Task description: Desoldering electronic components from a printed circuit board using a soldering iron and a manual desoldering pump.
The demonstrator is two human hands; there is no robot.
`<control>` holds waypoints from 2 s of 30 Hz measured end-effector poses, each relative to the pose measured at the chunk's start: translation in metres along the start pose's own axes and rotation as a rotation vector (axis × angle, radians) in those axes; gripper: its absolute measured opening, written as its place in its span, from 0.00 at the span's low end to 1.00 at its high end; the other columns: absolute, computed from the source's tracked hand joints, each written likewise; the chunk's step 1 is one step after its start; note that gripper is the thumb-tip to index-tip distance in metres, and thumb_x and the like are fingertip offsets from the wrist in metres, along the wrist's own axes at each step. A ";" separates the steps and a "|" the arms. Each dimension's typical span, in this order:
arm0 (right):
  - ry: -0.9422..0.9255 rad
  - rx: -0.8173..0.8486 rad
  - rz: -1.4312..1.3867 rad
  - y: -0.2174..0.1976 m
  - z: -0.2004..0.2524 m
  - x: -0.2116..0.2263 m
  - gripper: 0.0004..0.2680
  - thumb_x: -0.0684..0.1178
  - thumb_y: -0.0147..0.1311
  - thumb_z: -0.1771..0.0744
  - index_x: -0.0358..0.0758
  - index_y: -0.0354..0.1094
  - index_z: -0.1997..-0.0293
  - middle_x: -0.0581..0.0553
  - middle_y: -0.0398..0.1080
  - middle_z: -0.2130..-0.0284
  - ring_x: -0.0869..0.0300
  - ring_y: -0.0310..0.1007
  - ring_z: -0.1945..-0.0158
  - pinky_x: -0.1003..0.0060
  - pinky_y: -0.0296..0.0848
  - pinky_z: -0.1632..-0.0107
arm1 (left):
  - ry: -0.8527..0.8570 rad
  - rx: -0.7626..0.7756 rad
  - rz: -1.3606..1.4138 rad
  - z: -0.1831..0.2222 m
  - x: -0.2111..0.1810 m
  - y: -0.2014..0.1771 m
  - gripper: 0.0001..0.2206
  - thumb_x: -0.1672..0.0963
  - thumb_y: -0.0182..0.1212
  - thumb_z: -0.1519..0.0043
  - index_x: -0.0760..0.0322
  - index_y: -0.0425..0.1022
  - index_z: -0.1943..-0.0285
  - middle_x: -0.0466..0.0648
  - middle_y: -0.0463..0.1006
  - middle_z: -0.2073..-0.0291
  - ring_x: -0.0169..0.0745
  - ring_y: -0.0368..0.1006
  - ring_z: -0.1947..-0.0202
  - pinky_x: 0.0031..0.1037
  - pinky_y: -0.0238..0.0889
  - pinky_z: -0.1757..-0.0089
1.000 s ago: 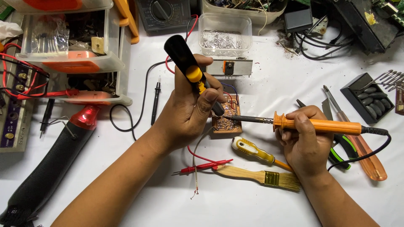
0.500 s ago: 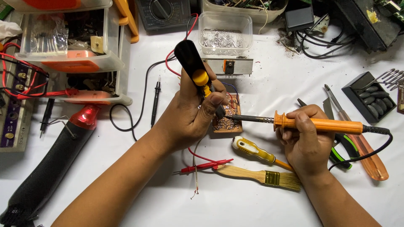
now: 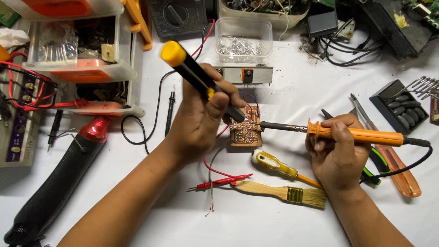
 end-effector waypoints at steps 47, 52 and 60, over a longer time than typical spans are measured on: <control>0.016 0.028 -0.011 -0.005 0.000 -0.002 0.07 0.49 0.47 0.31 0.40 0.63 0.66 0.49 0.56 0.88 0.63 0.57 0.83 0.70 0.59 0.76 | 0.270 -0.273 0.299 -0.137 -0.005 -0.043 0.10 0.51 0.52 0.31 0.57 0.60 0.51 0.44 0.64 0.63 0.33 0.61 0.64 0.27 0.60 0.56; 0.018 0.019 0.009 -0.005 0.002 -0.001 0.07 0.49 0.47 0.31 0.40 0.63 0.67 0.49 0.55 0.88 0.63 0.57 0.83 0.69 0.61 0.76 | 0.395 -0.197 -0.088 -0.089 -0.045 -0.030 0.13 0.50 0.45 0.24 0.59 0.56 0.40 0.46 0.64 0.57 0.36 0.63 0.57 0.27 0.64 0.50; 0.056 0.030 0.029 -0.004 0.004 -0.004 0.06 0.49 0.48 0.31 0.41 0.63 0.66 0.49 0.56 0.87 0.65 0.59 0.81 0.70 0.64 0.73 | 0.181 -0.203 -0.082 -0.022 -0.041 -0.014 0.19 0.43 0.43 0.26 0.54 0.48 0.40 0.61 0.77 0.57 0.44 0.76 0.62 0.28 0.73 0.58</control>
Point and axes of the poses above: each hand's wrist, its own z-axis away from the middle knuckle, its own y-axis out of the palm, x = y × z, the point moved 7 cm from there along -z, towards the middle knuckle
